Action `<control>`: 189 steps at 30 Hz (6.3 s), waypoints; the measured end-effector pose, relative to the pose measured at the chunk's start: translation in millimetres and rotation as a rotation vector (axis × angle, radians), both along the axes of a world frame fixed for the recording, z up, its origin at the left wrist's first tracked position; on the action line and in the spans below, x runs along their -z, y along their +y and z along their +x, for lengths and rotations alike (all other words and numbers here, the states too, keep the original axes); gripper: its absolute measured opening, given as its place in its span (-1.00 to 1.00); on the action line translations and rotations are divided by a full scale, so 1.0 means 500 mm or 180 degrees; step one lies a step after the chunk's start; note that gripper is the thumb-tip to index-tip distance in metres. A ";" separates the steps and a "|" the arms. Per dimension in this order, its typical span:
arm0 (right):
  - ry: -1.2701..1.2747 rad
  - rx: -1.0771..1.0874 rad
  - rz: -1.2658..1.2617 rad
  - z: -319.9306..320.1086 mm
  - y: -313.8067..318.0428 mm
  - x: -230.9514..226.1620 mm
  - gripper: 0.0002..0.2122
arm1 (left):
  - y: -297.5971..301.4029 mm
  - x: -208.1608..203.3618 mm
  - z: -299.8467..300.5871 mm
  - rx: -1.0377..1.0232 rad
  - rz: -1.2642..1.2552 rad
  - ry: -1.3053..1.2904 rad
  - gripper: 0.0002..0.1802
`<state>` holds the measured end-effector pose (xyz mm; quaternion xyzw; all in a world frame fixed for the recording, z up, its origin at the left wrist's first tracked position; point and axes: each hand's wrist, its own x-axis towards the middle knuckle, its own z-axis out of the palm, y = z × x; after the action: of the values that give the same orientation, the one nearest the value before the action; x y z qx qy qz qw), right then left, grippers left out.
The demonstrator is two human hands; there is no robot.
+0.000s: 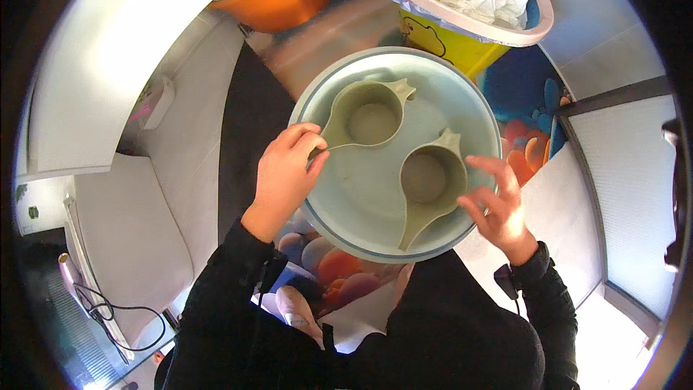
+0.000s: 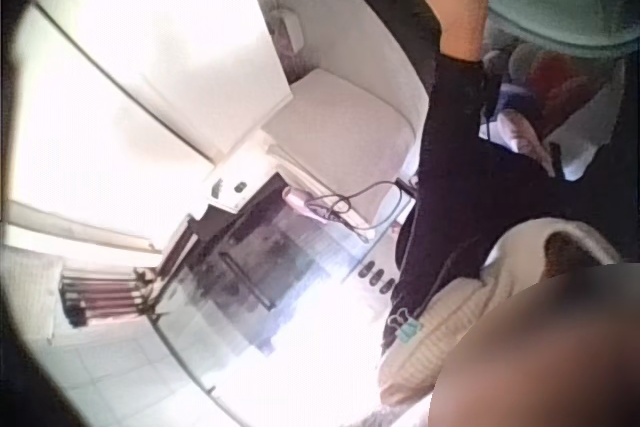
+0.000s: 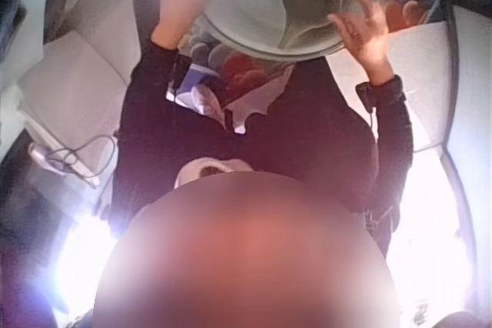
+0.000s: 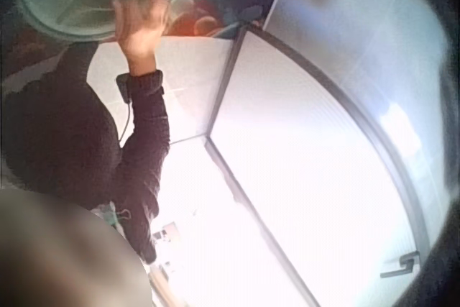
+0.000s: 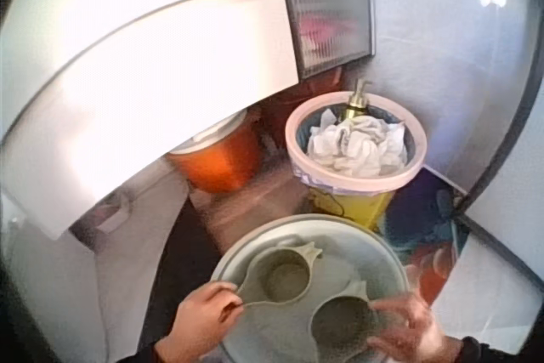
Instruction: The person wipes the floor with a white cloth, moving around a colorful mat and a small green basin. They repeatedly wipe different sections of the floor, occasionally repositioning the basin and handling the cloth.
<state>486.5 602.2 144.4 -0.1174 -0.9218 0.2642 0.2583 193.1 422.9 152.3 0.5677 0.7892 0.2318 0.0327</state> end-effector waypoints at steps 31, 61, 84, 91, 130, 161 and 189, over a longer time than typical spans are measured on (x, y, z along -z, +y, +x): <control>-0.1177 0.0215 -0.2005 -0.198 0.229 -0.033 -0.79 | -0.004 -0.116 -0.016 0.0240 0.0345 -0.0161 -0.74; -0.0499 0.1466 0.0373 -0.380 0.514 -0.520 -0.85 | -0.266 -0.289 -0.236 0.0867 -0.0513 0.0948 -0.78; -0.2335 0.0475 0.1927 -0.350 0.564 -0.452 -0.29 | -0.281 -0.292 -0.220 0.0747 -0.0717 0.0925 -0.77; -0.1551 0.0928 0.1989 -0.371 0.499 -0.450 -0.82 | -0.289 -0.291 -0.231 0.0910 -0.0741 0.0867 -0.77; -0.1170 0.0564 0.0771 -0.062 0.303 -0.234 -0.24 | 0.037 -0.269 -0.086 0.1731 -0.0295 -0.2459 -0.83; -0.1140 0.0825 -0.4100 0.081 0.183 0.126 -0.39 | -0.048 -0.186 -0.230 0.0422 -0.0521 -0.0753 -0.73; -0.1991 0.0186 -0.1295 0.127 0.166 0.283 -0.49 | -0.279 0.190 -0.132 0.2233 -0.3033 -0.0930 -0.78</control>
<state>549.9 685.3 2.9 -0.2677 -0.8810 0.3859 -0.0569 127.2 283.4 57.2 0.6791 0.5593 -0.0959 0.4655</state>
